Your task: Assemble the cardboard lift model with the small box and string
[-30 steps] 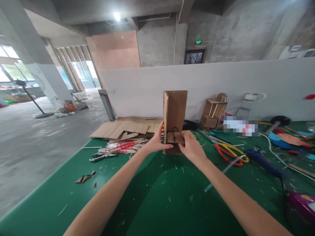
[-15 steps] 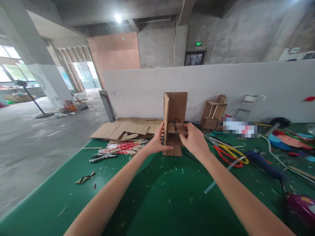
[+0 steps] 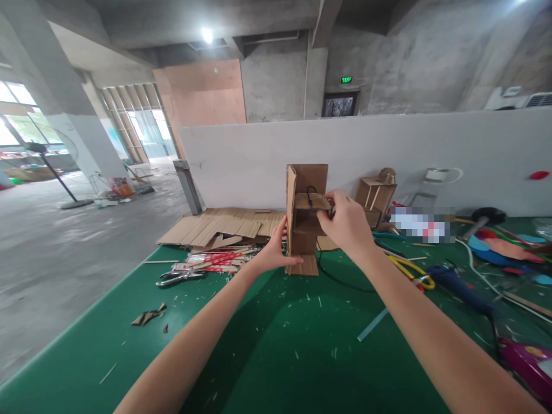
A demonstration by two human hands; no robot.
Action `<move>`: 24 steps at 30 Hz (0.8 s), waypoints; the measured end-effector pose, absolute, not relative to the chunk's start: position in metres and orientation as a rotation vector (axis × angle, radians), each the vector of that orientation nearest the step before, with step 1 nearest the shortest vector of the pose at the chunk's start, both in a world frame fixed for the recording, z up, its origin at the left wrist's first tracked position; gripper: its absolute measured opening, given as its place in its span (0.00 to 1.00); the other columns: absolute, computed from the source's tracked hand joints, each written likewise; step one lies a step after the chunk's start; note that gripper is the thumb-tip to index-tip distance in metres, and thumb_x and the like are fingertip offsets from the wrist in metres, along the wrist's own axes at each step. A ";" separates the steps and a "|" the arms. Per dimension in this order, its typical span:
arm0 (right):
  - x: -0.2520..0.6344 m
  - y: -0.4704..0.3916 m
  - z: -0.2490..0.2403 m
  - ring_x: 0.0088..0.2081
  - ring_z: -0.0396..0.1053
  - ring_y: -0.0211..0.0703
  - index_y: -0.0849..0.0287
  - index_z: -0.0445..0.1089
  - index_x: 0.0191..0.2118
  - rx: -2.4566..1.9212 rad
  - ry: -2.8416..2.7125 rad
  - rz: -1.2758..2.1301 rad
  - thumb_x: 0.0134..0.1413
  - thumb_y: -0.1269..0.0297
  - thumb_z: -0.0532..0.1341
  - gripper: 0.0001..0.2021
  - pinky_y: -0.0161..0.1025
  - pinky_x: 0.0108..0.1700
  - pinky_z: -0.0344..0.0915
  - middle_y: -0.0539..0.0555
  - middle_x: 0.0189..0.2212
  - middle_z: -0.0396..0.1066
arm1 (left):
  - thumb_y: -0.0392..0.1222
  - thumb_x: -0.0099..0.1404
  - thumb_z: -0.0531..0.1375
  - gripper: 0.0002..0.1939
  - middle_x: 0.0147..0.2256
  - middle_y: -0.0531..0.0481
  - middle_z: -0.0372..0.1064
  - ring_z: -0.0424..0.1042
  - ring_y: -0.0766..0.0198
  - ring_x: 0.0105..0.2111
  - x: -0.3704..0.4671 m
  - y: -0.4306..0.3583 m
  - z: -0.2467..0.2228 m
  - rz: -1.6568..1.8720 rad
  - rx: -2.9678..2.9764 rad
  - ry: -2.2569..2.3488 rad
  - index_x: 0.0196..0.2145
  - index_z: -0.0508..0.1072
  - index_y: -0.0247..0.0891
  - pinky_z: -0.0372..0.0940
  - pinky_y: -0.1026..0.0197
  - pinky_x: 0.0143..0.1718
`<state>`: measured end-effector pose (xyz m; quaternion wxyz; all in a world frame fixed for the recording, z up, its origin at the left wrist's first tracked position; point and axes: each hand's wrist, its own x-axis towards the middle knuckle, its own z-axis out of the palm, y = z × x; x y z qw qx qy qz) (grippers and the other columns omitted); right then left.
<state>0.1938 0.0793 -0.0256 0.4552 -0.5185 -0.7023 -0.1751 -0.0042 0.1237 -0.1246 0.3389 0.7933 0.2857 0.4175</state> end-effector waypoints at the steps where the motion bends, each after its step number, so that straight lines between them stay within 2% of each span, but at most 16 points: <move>1: 0.194 0.080 -0.022 0.34 0.70 0.53 0.61 0.67 0.42 -1.265 -1.724 -0.443 0.50 0.65 0.56 0.12 0.44 0.34 0.64 0.60 0.34 0.72 | 0.45 0.48 0.71 0.63 0.64 0.38 0.39 0.52 0.42 0.61 -0.004 0.125 -0.126 1.091 2.064 0.739 0.67 0.30 0.48 0.57 0.43 0.59; 12: 0.192 0.082 0.014 0.32 0.67 0.49 0.59 0.66 0.41 -1.260 -1.670 -0.505 0.49 0.66 0.57 0.12 0.45 0.36 0.62 0.57 0.31 0.70 | 0.45 0.49 0.71 0.60 0.64 0.38 0.41 0.53 0.42 0.61 -0.004 0.127 -0.127 1.082 2.060 0.710 0.67 0.33 0.49 0.53 0.39 0.60; 18: 0.193 0.085 0.019 0.30 0.66 0.47 0.60 0.66 0.41 -1.246 -1.657 -0.513 0.49 0.66 0.57 0.12 0.45 0.35 0.62 0.57 0.31 0.70 | 0.42 0.48 0.71 0.63 0.64 0.37 0.42 0.52 0.42 0.61 -0.003 0.126 -0.127 1.084 2.013 0.719 0.67 0.30 0.49 0.54 0.39 0.60; 24: 0.192 0.087 0.021 0.30 0.66 0.47 0.60 0.65 0.41 -1.238 -1.652 -0.523 0.49 0.66 0.57 0.11 0.44 0.35 0.61 0.58 0.33 0.71 | 0.43 0.48 0.71 0.63 0.63 0.37 0.44 0.52 0.43 0.62 -0.003 0.128 -0.129 1.088 2.029 0.718 0.67 0.30 0.48 0.52 0.40 0.61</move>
